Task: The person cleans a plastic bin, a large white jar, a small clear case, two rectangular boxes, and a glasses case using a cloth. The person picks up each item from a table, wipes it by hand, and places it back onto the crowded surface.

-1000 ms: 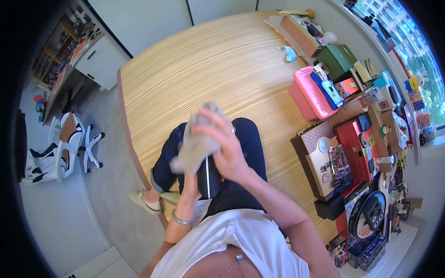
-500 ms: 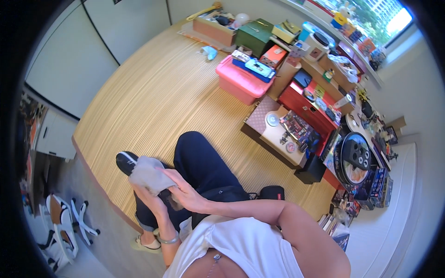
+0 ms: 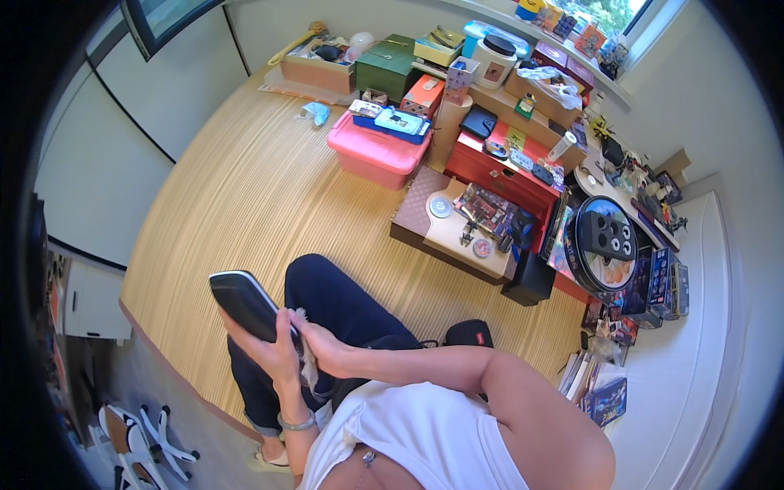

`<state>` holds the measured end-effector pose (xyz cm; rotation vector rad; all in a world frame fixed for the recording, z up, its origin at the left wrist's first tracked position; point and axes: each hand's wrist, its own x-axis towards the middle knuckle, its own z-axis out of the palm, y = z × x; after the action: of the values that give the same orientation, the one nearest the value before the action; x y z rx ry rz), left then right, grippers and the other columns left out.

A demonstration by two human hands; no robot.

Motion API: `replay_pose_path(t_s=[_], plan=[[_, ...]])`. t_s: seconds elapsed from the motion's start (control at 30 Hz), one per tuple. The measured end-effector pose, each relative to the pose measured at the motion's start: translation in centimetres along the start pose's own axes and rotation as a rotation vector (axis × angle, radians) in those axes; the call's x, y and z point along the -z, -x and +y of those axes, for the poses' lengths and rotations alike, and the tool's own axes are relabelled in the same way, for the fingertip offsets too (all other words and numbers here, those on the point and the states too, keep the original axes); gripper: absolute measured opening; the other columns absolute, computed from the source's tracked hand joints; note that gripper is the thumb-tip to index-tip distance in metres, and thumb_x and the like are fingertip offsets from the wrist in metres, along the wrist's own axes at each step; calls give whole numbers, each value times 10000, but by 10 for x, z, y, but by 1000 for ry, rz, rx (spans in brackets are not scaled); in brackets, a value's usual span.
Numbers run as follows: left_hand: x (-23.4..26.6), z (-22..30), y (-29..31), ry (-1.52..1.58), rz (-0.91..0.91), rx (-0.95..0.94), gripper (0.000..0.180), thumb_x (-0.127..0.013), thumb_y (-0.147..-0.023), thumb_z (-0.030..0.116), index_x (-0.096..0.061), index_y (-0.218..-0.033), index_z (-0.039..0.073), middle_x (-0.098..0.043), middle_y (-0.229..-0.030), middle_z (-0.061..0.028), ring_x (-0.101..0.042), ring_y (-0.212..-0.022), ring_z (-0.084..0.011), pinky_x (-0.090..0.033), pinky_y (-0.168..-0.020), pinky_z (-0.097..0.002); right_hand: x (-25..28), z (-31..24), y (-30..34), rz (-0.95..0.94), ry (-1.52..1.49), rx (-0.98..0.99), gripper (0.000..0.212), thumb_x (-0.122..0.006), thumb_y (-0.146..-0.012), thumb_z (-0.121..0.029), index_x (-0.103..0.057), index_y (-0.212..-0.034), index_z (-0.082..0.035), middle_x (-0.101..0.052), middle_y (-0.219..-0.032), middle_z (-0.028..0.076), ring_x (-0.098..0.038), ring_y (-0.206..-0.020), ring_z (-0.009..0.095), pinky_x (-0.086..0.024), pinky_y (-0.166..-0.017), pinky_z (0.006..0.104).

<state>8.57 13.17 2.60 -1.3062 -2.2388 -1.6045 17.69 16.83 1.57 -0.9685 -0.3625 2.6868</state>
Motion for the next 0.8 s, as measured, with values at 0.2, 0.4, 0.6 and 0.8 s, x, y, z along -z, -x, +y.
replay_pose_path(t_s=[0.2, 0.4, 0.6, 0.8], plan=[[-8, 3, -11, -182, -471, -408, 868, -807, -683, 310, -399, -1373, -20, -543, -1128, -180, -524, -964, -352, -419, -857, -421, 34, -28, 2, 105, -124, 13, 319, -398, -982, -252, -616, -1115, -61, -629, -1171, 97, -580, -1065, 202, -460, -931, 363], [-10, 6, -14, -186, -982, -561, 842, -794, -671, 318, -425, -1392, 88, -541, -1080, -114, -529, -962, -291, -427, -844, -386, 86, -75, 41, 66, -207, 137, 347, -425, -984, -338, -588, -1157, -86, -641, -1166, 75, -596, -1061, 220, -414, -1001, 410], [-48, 22, -31, -264, -1145, -717, 879, -787, -678, 343, -386, -1414, 79, -534, -1125, -127, -521, -982, -304, -414, -885, -388, 219, -91, 74, 351, 84, 567, 363, -481, -960, -361, -606, -1150, -79, -643, -1107, 112, -639, -930, 286, -506, -836, 400], [-127, 89, -75, -25, -1002, -806, 804, -821, -656, 312, -439, -1304, 29, -579, -1106, -167, -563, -1010, -354, -441, -894, -409, 360, -66, 95, 848, 1847, 605, 400, -450, -949, -353, -622, -1142, -48, -564, -1174, 140, -483, -1175, 346, -416, -945, 442]])
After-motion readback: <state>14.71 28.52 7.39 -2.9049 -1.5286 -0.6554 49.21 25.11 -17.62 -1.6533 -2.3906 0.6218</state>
